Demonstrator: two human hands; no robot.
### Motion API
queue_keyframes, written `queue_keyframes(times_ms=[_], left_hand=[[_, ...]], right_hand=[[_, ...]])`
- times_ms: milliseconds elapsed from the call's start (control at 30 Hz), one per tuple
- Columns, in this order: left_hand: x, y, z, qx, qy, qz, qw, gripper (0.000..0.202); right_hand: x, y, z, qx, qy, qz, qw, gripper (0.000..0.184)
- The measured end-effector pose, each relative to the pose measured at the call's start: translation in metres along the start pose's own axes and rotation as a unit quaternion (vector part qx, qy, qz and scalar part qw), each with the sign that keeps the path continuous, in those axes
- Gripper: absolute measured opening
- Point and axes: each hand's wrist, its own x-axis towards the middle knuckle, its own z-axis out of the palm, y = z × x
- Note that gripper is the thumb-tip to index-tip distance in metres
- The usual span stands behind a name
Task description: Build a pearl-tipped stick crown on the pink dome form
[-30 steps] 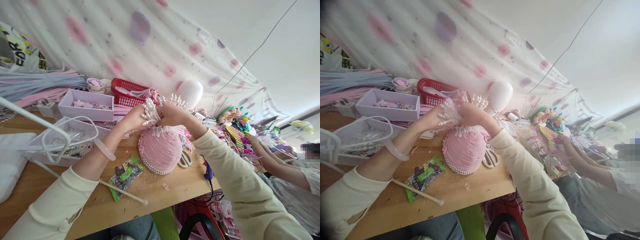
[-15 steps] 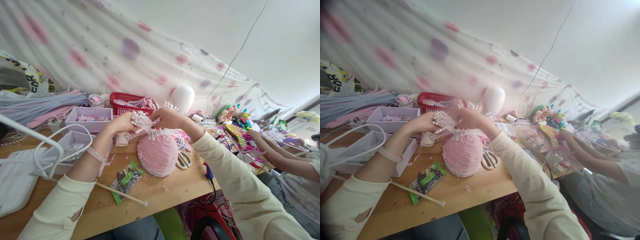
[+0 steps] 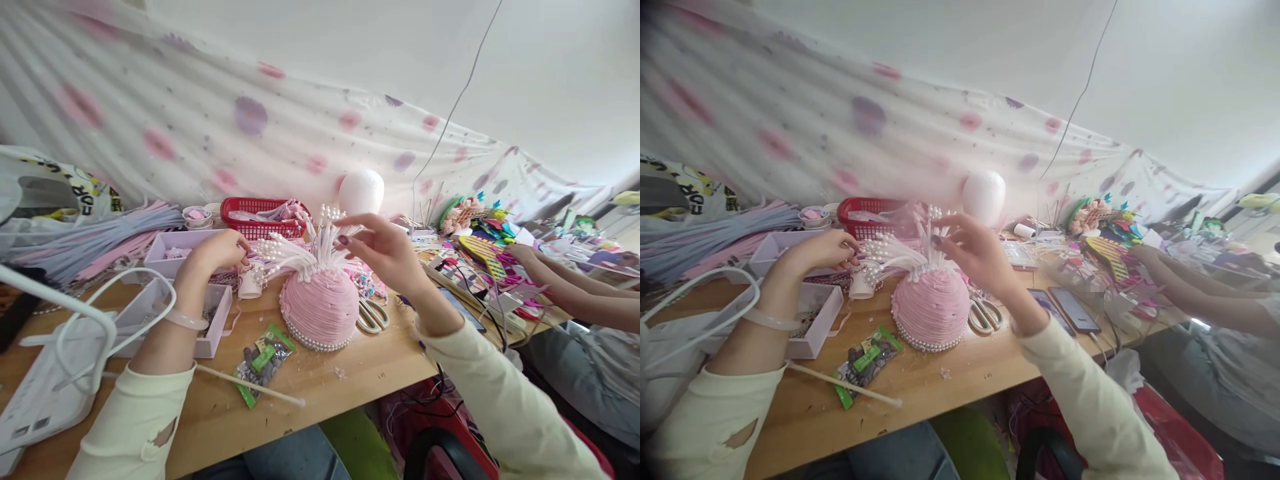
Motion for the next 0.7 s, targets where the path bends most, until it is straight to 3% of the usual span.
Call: queue_keyframes(times_ms=[67, 133, 233, 333, 400, 467, 567, 600, 700], left_hand=[[-0.002, 0.003, -0.004, 0.014, 0.047, 0.026, 0.998, 0.016], [-0.006, 0.009, -0.005, 0.024, 0.09, 0.049, 0.994, 0.019], [-0.018, 0.024, -0.004, 0.053, 0.167, 0.087, 0.981, 0.02], [-0.039, 0.039, 0.004, 0.059, 0.255, 0.132, 0.956, 0.026], [-0.057, 0.046, 0.015, 0.009, 0.277, 0.151, 0.949, 0.028], [-0.075, 0.045, 0.032, -0.071, 0.23, 0.153, 0.958, 0.026], [-0.093, 0.033, 0.064, -0.16, 0.033, 0.098, 0.982, 0.029], [-0.095, 0.027, 0.075, -0.172, 0.016, 0.079, 0.982, 0.029], [-0.09, 0.014, 0.1, -0.185, 0.062, 0.061, 0.979, 0.031]], right_hand=[[-0.033, 0.02, 0.004, 0.004, 0.083, 0.024, 0.996, 0.028], [-0.065, 0.045, 0.014, -0.036, 0.125, 0.048, 0.99, 0.034], [-0.097, 0.074, 0.032, -0.07, 0.073, 0.072, 0.992, 0.072], [-0.109, 0.086, 0.043, -0.071, 0.024, 0.079, 0.994, 0.085], [-0.109, 0.087, 0.047, -0.066, 0.008, 0.077, 0.995, 0.09], [-0.106, 0.089, 0.05, -0.066, 0.003, 0.076, 0.995, 0.096], [-0.102, 0.093, 0.058, -0.07, 0.011, 0.071, 0.995, 0.101], [-0.101, 0.094, 0.061, -0.072, 0.016, 0.067, 0.995, 0.101], [-0.101, 0.095, 0.066, -0.077, 0.028, 0.058, 0.995, 0.098]])
